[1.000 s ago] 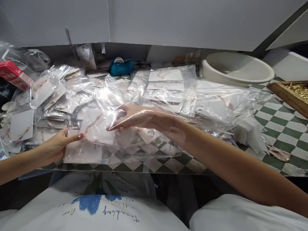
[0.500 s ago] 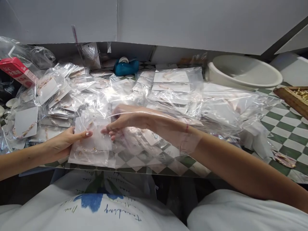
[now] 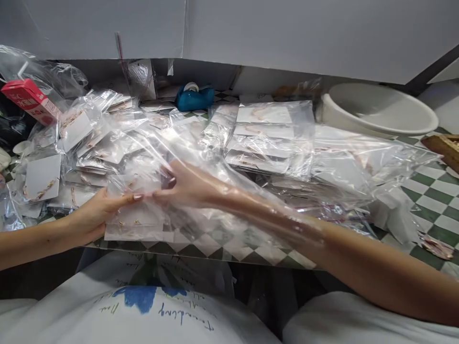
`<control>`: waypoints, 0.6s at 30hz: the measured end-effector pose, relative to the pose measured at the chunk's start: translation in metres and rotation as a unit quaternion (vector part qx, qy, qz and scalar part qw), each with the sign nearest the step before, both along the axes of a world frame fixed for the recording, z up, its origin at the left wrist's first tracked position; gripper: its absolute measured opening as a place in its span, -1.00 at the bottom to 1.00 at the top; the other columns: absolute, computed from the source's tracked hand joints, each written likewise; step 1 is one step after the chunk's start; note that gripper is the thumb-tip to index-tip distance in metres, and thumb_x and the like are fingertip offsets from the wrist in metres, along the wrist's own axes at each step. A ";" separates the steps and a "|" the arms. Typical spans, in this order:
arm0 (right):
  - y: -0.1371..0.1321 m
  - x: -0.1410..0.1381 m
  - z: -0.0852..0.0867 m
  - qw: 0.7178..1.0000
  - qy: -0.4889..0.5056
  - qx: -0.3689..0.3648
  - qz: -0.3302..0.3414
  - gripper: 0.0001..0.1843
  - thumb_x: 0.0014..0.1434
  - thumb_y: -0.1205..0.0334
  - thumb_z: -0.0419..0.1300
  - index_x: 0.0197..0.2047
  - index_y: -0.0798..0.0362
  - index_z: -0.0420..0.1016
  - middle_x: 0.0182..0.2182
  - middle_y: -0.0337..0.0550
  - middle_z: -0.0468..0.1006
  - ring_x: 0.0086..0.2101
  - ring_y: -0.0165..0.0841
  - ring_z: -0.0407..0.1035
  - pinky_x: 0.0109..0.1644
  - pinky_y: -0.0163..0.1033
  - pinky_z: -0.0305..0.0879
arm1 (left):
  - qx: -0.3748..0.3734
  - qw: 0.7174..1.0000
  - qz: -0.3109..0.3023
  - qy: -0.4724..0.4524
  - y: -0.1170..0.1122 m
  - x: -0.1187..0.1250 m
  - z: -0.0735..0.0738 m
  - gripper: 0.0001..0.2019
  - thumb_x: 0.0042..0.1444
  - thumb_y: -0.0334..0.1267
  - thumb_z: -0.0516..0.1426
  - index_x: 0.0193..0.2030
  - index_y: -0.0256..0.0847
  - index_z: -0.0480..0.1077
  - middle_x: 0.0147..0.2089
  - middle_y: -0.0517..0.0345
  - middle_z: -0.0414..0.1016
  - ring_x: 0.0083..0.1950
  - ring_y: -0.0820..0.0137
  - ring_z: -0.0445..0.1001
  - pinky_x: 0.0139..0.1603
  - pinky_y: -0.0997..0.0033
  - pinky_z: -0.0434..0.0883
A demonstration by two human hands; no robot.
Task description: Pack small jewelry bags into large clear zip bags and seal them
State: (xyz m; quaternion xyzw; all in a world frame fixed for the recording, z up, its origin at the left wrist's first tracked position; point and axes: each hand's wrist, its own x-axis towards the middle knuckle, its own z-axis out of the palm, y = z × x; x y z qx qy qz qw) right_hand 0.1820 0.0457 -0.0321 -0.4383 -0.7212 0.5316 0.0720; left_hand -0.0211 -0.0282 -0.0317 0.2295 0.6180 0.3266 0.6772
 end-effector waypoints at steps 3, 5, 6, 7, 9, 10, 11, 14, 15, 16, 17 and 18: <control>0.024 0.012 0.024 0.996 0.058 -0.066 0.016 -0.76 0.23 0.22 0.36 -0.03 0.02 0.56 -0.17 -0.18 0.64 -0.23 -0.40 0.55 -0.14 -0.27 0.49 | 0.009 0.998 0.052 0.032 0.000 -0.015 0.009 -0.53 -0.02 -0.27 0.50 0.04 -0.21 0.54 -0.05 -0.02 0.72 -0.01 0.10 0.71 -0.28 0.35 0.71; 0.049 0.026 0.042 0.999 0.039 -0.017 -0.009 -0.71 0.28 0.29 0.32 0.07 -0.04 0.60 -0.08 -0.16 0.66 -0.17 -0.41 0.56 -0.06 -0.27 0.50 | -0.005 0.994 0.092 0.051 -0.004 -0.028 0.013 -0.62 -0.05 -0.28 0.51 -0.10 -0.20 0.57 -0.19 0.05 0.73 -0.10 0.13 0.73 -0.36 0.41 0.70; 0.063 0.033 0.050 1.000 0.016 0.009 -0.008 -0.74 0.33 0.24 0.28 0.08 -0.05 0.63 -0.11 -0.16 0.67 -0.19 -0.41 0.57 -0.07 -0.26 0.50 | -0.016 0.993 0.103 0.053 -0.007 -0.034 0.014 -0.63 -0.10 -0.28 0.53 -0.15 -0.18 0.58 -0.22 0.08 0.73 -0.13 0.14 0.73 -0.39 0.41 0.69; 0.077 0.039 0.056 0.999 -0.016 0.036 -0.008 -0.75 0.35 0.22 0.27 0.07 -0.06 0.66 -0.09 -0.15 0.68 -0.17 -0.39 0.57 -0.03 -0.25 0.49 | -0.028 0.993 0.107 0.051 -0.011 -0.041 0.015 -0.62 -0.14 -0.27 0.55 -0.18 -0.15 0.58 -0.23 0.11 0.73 -0.15 0.14 0.74 -0.40 0.40 0.70; 0.103 0.043 0.064 0.987 -0.068 0.094 -0.114 -0.85 0.25 0.27 0.38 -0.09 0.03 0.72 -0.13 -0.11 0.68 -0.16 -0.36 0.55 0.09 -0.21 0.46 | -0.046 0.993 0.098 0.038 -0.019 -0.051 0.015 -0.57 -0.21 -0.24 0.57 -0.20 -0.12 0.57 -0.23 0.13 0.73 -0.15 0.10 0.74 -0.43 0.36 0.70; 0.114 0.041 0.064 0.976 -0.065 0.125 -0.165 -0.81 0.28 0.23 0.37 -0.07 0.10 0.71 -0.11 -0.06 0.67 -0.13 -0.35 0.54 0.14 -0.18 0.44 | -0.054 0.994 0.091 0.035 -0.023 -0.054 0.015 -0.55 -0.23 -0.23 0.58 -0.18 -0.12 0.57 -0.24 0.11 0.73 -0.15 0.08 0.74 -0.46 0.35 0.69; 0.124 0.035 0.064 0.965 -0.052 0.154 -0.205 -0.76 0.29 0.19 0.37 -0.03 0.14 0.68 -0.09 -0.03 0.65 -0.11 -0.35 0.53 0.18 -0.17 0.42 | -0.064 0.994 0.085 0.039 -0.025 -0.057 0.014 -0.51 -0.23 -0.22 0.58 -0.15 -0.13 0.57 -0.24 0.08 0.73 -0.15 0.07 0.74 -0.46 0.36 0.69; 0.144 0.001 0.056 0.969 0.032 0.170 -0.175 -0.62 0.34 0.10 0.34 0.09 0.19 0.56 -0.05 -0.03 0.61 -0.08 -0.43 0.50 0.22 -0.21 0.40 | -0.084 0.990 0.086 0.070 -0.028 -0.057 0.015 -0.41 -0.20 -0.24 0.57 0.01 -0.16 0.54 -0.15 -0.03 0.74 -0.12 0.08 0.74 -0.39 0.38 0.70; 0.150 -0.014 0.052 0.976 0.058 0.157 -0.138 -0.62 0.33 0.11 0.35 0.08 0.19 0.55 -0.05 -0.05 0.61 -0.09 -0.46 0.49 0.22 -0.23 0.41 | -0.084 0.990 0.089 0.077 -0.027 -0.056 0.015 -0.38 -0.18 -0.26 0.57 0.06 -0.16 0.52 -0.11 -0.05 0.74 -0.11 0.08 0.74 -0.36 0.38 0.70; 0.155 -0.029 0.047 0.979 0.076 0.154 -0.107 -0.65 0.33 0.11 0.34 0.06 0.19 0.56 -0.06 -0.08 0.62 -0.10 -0.49 0.50 0.21 -0.24 0.42 | -0.081 0.989 0.090 0.079 -0.026 -0.055 0.015 -0.36 -0.16 -0.27 0.56 0.09 -0.15 0.51 -0.08 -0.06 0.73 -0.11 0.08 0.74 -0.35 0.37 0.70; 0.161 -0.044 0.043 0.981 0.084 0.157 -0.081 -0.65 0.32 0.11 0.35 0.05 0.18 0.57 -0.04 -0.09 0.62 -0.09 -0.50 0.49 0.22 -0.26 0.42 | -0.077 0.990 0.088 0.079 -0.026 -0.053 0.015 -0.37 -0.15 -0.28 0.55 0.10 -0.16 0.51 -0.08 -0.07 0.73 -0.12 0.08 0.74 -0.35 0.37 0.70; 0.167 -0.058 0.038 0.979 0.082 0.179 -0.057 -0.64 0.30 0.08 0.36 0.03 0.17 0.58 -0.04 -0.08 0.62 -0.08 -0.48 0.49 0.22 -0.24 0.42 | -0.074 0.991 0.083 0.077 -0.025 -0.052 0.015 -0.38 -0.13 -0.28 0.55 0.10 -0.18 0.51 -0.10 -0.07 0.73 -0.12 0.08 0.74 -0.37 0.38 0.69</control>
